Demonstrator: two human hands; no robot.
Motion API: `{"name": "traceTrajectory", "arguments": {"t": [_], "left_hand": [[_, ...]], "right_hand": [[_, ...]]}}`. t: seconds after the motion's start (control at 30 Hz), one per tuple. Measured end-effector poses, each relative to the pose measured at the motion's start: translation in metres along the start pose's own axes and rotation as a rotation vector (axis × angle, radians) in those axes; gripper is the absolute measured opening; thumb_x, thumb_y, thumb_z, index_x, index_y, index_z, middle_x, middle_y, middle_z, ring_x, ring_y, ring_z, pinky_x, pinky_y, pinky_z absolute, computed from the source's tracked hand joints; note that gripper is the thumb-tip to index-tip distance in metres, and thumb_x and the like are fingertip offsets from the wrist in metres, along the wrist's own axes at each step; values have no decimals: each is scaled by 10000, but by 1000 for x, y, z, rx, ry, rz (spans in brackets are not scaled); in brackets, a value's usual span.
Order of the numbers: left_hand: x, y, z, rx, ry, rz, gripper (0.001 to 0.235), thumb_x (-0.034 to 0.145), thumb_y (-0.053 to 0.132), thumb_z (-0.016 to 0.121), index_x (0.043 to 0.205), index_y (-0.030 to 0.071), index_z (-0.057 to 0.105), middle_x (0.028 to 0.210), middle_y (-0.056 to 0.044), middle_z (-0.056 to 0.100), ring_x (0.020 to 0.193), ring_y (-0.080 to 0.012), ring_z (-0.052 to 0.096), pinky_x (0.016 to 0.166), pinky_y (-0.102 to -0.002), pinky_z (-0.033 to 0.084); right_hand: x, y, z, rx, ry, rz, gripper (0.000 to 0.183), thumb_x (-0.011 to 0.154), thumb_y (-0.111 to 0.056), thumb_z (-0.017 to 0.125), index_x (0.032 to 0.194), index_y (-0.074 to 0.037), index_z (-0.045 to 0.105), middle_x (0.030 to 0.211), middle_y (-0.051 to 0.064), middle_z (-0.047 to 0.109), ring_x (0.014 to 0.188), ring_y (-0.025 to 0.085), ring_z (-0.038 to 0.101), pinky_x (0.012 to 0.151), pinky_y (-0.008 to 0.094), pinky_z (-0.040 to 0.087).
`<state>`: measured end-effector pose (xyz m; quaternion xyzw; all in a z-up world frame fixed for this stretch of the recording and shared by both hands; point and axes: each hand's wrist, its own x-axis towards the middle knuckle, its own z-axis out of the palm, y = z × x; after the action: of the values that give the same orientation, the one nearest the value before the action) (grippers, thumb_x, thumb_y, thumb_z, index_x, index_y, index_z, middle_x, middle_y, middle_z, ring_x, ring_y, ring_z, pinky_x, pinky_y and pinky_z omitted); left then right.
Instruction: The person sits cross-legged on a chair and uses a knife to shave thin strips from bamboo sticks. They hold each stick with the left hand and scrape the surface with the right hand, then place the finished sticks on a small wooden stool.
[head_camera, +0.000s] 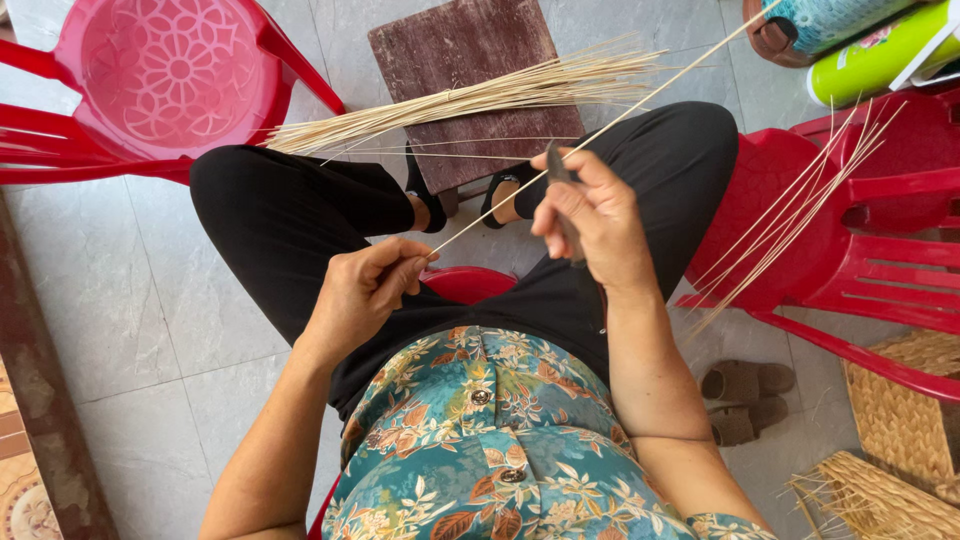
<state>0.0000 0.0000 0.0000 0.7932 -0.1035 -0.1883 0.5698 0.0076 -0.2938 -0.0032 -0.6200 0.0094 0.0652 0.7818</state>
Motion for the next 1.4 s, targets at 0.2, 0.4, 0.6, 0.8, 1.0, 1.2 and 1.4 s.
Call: {"name": "traceTrajectory", "arguments": {"t": [0.2,0.4,0.6,0.8,1.0,1.2,1.4], "left_hand": [[-11,-12,-15,57,41,-17,152,973,116,661,1072,46,753,675,18,648,601,-31,580,518,-216,487],[-11,-11,-21,55,79,14,146,996,132,665,1072,50,759,644,14,610,600,-32,555,516,-211,445],[22,4,12,-32,109,82,139,1007,147,677,1042,29,742,659,16,629,597,-19,557,509,-201,442],[23,10,16,-116,56,69,142,1016,113,638,1098,26,713,717,12,667,609,-16,556,519,-200,465],[8,2,-2,10,57,25,135,1004,114,645,1086,58,735,706,5,678,615,-26,601,519,-213,471],[-12,-12,-29,134,104,28,130,990,84,663,1081,45,747,726,-12,681,655,-67,615,579,-224,493],[-25,-24,-51,146,202,18,124,986,42,669,1085,6,734,828,-30,722,739,-80,658,668,-224,533]], "right_hand": [[-4,-8,-31,-8,163,-49,270,1080,-163,611,1319,-37,599,782,77,676,543,85,574,465,187,401],[0,-17,-32,47,186,-124,401,1070,-155,595,1455,-64,528,804,89,703,522,75,575,444,179,406],[-8,9,45,-36,-271,176,483,1048,-119,544,1510,-96,408,795,93,729,519,52,595,456,172,454],[-6,18,59,-57,-253,153,405,1069,-98,538,1467,-69,474,813,80,722,539,55,600,471,173,439],[0,11,33,-24,-100,113,322,1071,-134,559,1381,-43,572,793,68,707,530,58,578,471,179,421],[3,-1,0,61,44,2,320,1070,-154,601,1369,-41,577,795,89,698,534,88,575,486,197,443],[0,-8,-25,55,159,-70,317,1072,-162,625,1361,-37,587,804,103,697,538,103,575,475,202,428]]}}
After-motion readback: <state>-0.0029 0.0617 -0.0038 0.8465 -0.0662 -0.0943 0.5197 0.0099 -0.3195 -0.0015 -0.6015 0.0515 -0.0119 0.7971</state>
